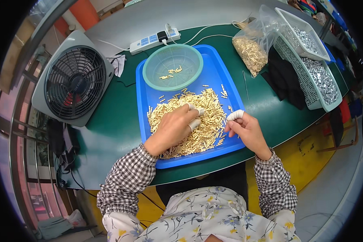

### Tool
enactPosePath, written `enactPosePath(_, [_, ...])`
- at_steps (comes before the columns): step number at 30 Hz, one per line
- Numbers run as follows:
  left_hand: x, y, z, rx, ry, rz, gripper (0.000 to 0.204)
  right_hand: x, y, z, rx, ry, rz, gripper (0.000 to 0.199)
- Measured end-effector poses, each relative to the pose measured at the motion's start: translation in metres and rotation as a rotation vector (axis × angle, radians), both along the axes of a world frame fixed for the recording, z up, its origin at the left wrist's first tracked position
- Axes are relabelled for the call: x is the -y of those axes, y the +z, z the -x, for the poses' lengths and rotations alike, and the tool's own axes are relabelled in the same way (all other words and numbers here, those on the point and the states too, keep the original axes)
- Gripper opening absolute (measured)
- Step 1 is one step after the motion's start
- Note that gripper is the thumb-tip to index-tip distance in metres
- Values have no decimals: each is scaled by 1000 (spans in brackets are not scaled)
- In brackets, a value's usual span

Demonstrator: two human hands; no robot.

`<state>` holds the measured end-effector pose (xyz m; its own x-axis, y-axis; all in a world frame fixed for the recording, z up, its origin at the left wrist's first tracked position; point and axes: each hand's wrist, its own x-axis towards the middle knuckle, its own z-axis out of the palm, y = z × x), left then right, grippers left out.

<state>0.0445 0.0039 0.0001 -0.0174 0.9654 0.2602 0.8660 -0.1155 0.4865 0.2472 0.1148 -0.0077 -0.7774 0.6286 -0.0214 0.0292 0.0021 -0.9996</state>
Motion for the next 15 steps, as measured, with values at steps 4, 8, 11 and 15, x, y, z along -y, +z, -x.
enactPosePath(4, [-5, -12, -5, -210, -22, 24, 16, -2, -1, -6, -14, -40, -13, 5])
enactPosePath(8, [-4, -13, 0, -206, -26, 12, 16, 3, 1, 5, 51, -11, -117, 6])
enactPosePath(11, [-2, -10, -1, -186, -19, 6, 15, -4, 16, 19, 27, 125, -70, 10])
enactPosePath(15, [-4, -10, 4, -125, 26, -1, 12, -15, 36, 53, -45, 197, -131, 15])
